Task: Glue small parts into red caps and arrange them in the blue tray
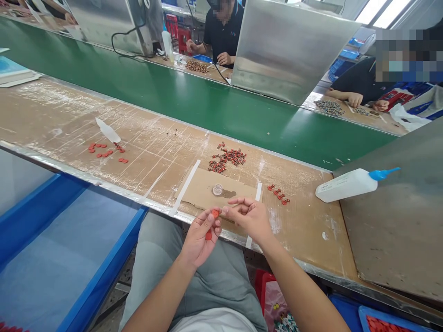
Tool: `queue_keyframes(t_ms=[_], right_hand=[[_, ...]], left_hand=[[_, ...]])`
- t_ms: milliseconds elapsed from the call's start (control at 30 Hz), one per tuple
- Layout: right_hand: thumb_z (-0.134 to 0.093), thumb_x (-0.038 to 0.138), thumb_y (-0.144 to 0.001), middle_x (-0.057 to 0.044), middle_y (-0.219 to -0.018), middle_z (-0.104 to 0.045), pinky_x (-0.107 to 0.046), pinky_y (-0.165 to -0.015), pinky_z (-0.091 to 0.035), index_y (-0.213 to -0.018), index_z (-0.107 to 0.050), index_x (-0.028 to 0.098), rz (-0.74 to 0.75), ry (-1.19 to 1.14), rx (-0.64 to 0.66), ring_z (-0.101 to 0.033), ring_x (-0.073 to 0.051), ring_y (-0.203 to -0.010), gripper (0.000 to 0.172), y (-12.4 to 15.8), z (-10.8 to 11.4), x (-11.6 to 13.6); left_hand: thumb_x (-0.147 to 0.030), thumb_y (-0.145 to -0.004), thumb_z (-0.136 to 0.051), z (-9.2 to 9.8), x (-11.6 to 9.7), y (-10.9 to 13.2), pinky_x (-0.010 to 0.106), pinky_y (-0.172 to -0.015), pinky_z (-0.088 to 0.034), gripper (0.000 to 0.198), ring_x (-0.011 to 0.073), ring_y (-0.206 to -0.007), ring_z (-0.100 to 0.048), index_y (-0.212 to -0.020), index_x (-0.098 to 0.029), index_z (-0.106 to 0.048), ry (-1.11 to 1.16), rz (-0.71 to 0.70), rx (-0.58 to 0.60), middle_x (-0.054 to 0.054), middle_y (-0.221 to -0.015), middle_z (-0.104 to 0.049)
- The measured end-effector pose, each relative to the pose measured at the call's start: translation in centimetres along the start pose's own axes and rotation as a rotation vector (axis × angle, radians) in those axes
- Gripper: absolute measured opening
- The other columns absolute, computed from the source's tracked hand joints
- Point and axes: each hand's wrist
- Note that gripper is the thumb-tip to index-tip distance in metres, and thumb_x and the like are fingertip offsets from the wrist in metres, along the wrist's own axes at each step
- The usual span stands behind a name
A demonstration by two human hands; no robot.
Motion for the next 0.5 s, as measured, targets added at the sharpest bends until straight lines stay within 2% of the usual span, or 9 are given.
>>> queue_keyframes(t_ms=[133,200,267,333,400,500], right_hand=[[-0.072,0.052,-0.074,-0.009,-0.08,-0.073,-0.03,-0.058,-0.05,-0.095,-0.071,0.016,0.246,0.33,-0.27,-0.063,-0.018,-0.063,0.042,-5.7,2.0,-0.3],[-0.066,0.048,-0.079,-0.007,-0.078,-0.073,-0.032,-0.064,-0.05,-0.096,-0.072,0.018,0.325,0.588,-0.347,-0.064,-0.018,-0.065,0.035,-9.3,2.9,-0.8],[-0.06,0.042,-0.084,-0.007,-0.081,-0.074,-0.034,-0.071,-0.05,-0.098,-0.073,0.02,0.405,0.771,-0.359,-0.065,-0.019,-0.068,0.03,-12.7,3.3,-1.2],[-0.056,0.037,-0.086,-0.008,-0.089,-0.075,-0.035,-0.078,-0.049,-0.099,-0.073,0.021,0.458,0.841,-0.336,-0.067,-0.021,-0.077,0.027,-15.3,3.3,-1.5],[-0.057,0.032,-0.084,-0.008,-0.094,-0.075,-0.036,-0.083,-0.049,-0.096,-0.073,0.021,0.465,0.852,-0.305,-0.067,-0.022,-0.084,0.023,-17.1,3.1,-1.6],[-0.061,0.029,-0.079,-0.007,-0.088,-0.075,-0.037,-0.081,-0.05,-0.086,-0.074,0.021,0.423,0.85,-0.278,-0.067,-0.022,-0.081,0.016,-18.4,2.9,-1.6]], left_hand=[[-0.019,-0.075,-0.08,0.2,-1.0,-0.2,0.016,-0.068,-0.052,0.024,0.0056,-0.073,-0.062,-0.098,-0.016,-0.072,0.049,-0.037,-0.037,0.004,-0.099,-0.07],[-0.018,-0.075,-0.079,0.3,-1.3,-0.2,0.016,-0.07,-0.053,0.025,0.0054,-0.074,-0.063,-0.099,-0.016,-0.071,0.062,-0.052,-0.04,0.004,-0.098,-0.07],[-0.017,-0.076,-0.079,0.4,-1.5,-0.3,0.016,-0.071,-0.053,0.026,0.0053,-0.075,-0.064,-0.101,-0.016,-0.071,0.068,-0.067,-0.046,0.004,-0.098,-0.07],[-0.017,-0.076,-0.079,0.5,-1.6,-0.3,0.016,-0.072,-0.054,0.027,0.0056,-0.076,-0.064,-0.101,-0.016,-0.07,0.072,-0.075,-0.054,0.003,-0.097,-0.07],[-0.018,-0.075,-0.079,0.6,-1.6,-0.4,0.016,-0.073,-0.054,0.026,0.0059,-0.076,-0.065,-0.1,-0.016,-0.07,0.077,-0.079,-0.06,0.003,-0.096,-0.07],[-0.018,-0.075,-0.079,0.8,-1.7,-0.5,0.017,-0.074,-0.054,0.024,0.0059,-0.076,-0.065,-0.098,-0.016,-0.07,0.088,-0.079,-0.062,0.003,-0.095,-0.07]])
Point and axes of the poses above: each hand's wrist, its own y-axis away from the middle knuckle, its own z-axis out of the back of the hand, x = y × z
